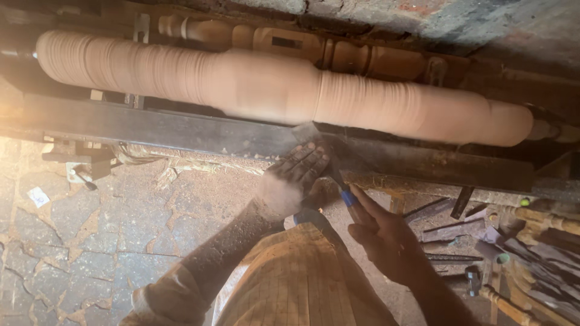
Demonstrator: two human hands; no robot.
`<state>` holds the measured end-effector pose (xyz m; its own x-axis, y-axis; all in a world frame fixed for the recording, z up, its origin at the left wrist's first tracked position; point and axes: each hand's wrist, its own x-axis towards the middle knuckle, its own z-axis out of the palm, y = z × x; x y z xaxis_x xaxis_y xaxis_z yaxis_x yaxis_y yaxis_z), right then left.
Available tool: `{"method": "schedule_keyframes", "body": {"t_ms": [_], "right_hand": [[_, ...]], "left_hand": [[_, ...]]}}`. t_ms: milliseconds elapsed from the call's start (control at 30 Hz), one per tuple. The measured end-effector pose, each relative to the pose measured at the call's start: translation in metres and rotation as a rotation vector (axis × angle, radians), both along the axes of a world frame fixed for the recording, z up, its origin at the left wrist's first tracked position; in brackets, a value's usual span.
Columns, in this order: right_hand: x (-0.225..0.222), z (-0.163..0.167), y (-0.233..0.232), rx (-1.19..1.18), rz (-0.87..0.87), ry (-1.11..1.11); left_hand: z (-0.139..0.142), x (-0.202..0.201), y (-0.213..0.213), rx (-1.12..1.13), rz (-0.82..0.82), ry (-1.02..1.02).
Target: The person shapes a rotating wooden cylinder on a lathe using a chisel and a scraper. They hold the tools with both hands to remove material and smooth the surface as the wood spins.
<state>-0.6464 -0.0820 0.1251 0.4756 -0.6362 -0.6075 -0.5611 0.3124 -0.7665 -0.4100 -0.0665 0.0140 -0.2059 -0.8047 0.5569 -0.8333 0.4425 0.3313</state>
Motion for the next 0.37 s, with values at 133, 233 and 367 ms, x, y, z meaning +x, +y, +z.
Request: {"method": "schedule_keyframes", "body": {"t_ms": [133,233,367], "right_hand": [[-0.003,0.013,-0.015,0.114,0.075,0.326],[-0.014,0.007,-0.025,0.146,0.048,0.252],[-0.044,-0.023,-0.034,0.020,0.128,-0.197]], "left_hand": [[0.001,-0.010,-0.007,-0.080,0.122,0.024],[0.003,-0.020,-0.005,-0.070,0.160,0.045],[0.004,-0.029,-0.008,-0.021,0.180,0.033]]}}
